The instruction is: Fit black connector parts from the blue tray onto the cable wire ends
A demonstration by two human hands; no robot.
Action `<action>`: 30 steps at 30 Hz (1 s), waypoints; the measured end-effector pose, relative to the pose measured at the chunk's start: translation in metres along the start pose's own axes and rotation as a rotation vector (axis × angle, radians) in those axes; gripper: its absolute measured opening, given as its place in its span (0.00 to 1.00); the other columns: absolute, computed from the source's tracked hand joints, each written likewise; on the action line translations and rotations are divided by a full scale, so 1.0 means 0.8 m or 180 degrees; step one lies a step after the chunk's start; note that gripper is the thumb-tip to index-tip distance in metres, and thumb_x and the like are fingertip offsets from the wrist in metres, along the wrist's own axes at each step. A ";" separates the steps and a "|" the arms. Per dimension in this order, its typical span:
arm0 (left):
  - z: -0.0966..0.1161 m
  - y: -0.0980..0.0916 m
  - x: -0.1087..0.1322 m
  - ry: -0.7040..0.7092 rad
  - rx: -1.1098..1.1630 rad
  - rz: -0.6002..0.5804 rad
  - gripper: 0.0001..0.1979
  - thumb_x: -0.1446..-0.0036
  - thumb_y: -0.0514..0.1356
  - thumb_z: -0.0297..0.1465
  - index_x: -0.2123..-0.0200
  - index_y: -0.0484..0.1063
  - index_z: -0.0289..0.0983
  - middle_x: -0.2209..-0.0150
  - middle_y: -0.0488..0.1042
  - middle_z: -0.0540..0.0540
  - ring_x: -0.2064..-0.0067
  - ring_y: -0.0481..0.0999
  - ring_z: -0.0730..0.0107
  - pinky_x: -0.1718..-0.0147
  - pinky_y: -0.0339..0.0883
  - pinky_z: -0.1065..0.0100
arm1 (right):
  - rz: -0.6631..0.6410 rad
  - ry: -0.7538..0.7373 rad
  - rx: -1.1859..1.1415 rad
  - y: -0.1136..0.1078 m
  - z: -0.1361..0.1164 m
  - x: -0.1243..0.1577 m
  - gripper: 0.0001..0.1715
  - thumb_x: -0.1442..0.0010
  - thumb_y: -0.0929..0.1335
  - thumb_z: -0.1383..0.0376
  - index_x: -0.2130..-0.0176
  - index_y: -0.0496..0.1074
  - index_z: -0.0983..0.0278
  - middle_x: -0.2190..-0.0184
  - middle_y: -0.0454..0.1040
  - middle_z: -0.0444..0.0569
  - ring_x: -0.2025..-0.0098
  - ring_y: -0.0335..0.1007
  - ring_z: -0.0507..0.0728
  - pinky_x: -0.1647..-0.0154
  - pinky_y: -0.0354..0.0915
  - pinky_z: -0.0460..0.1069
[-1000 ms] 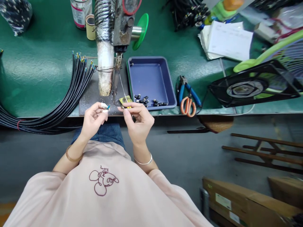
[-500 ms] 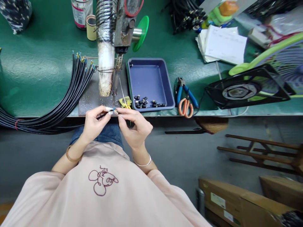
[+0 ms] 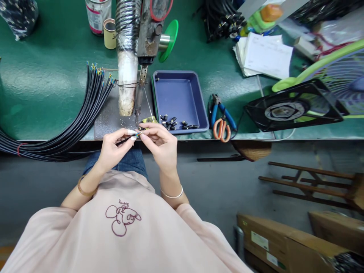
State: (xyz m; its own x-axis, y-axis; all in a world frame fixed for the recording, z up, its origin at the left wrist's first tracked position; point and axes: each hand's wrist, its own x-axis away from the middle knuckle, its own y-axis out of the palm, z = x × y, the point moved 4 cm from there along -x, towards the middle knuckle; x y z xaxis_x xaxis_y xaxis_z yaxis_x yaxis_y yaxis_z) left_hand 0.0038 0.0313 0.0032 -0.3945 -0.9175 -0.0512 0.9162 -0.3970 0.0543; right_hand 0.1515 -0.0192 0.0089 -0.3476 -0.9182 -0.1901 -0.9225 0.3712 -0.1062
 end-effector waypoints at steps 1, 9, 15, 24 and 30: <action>-0.001 0.000 0.000 0.0024 0.0006 -0.0013 0.04 0.47 0.67 0.28 0.66 0.81 0.35 0.65 0.83 0.45 0.68 0.80 0.71 0.63 0.76 0.71 | -0.0007 -0.0004 -0.0055 0.001 0.001 0.000 0.02 0.41 0.72 0.66 0.66 0.78 0.59 0.56 0.81 0.48 0.58 0.82 0.54 0.58 0.79 0.49; -0.002 -0.004 0.000 0.0688 -0.0431 0.0038 0.03 0.42 0.66 0.27 0.66 0.82 0.36 0.64 0.85 0.44 0.66 0.82 0.69 0.64 0.74 0.71 | 0.0001 0.0145 -0.0296 0.004 0.007 0.002 0.02 0.41 0.73 0.64 0.67 0.77 0.60 0.55 0.81 0.48 0.59 0.82 0.54 0.56 0.79 0.49; 0.006 0.004 0.006 0.0754 -0.0933 -0.0018 0.08 0.38 0.61 0.27 0.70 0.76 0.35 0.77 0.76 0.51 0.77 0.71 0.77 0.74 0.66 0.75 | 0.0061 -0.0040 -0.0151 0.009 0.005 0.008 0.05 0.39 0.71 0.67 0.68 0.74 0.61 0.53 0.79 0.49 0.56 0.83 0.57 0.56 0.80 0.50; -0.001 0.000 0.004 -0.0113 0.0026 -0.0063 0.11 0.40 0.64 0.37 0.69 0.73 0.35 0.79 0.73 0.52 0.78 0.71 0.78 0.76 0.66 0.76 | 0.0521 -0.1485 0.1317 0.016 -0.010 0.030 0.08 0.36 0.70 0.71 0.60 0.77 0.58 0.51 0.80 0.49 0.52 0.82 0.57 0.50 0.81 0.55; 0.000 0.000 0.001 -0.0007 -0.0055 0.0021 0.06 0.42 0.65 0.32 0.68 0.76 0.34 0.77 0.77 0.50 0.75 0.76 0.76 0.71 0.71 0.75 | 0.0695 -0.1519 0.0974 0.002 -0.012 0.028 0.07 0.34 0.68 0.70 0.59 0.73 0.57 0.54 0.82 0.47 0.54 0.83 0.57 0.53 0.81 0.56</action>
State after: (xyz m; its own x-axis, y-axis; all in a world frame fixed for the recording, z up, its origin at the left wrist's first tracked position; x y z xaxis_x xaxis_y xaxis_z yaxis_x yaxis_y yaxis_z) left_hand 0.0035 0.0307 0.0034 -0.3887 -0.9201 -0.0488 0.9198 -0.3906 0.0373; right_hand 0.1410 -0.0404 0.0142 -0.3443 -0.6791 -0.6483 -0.7235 0.6320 -0.2778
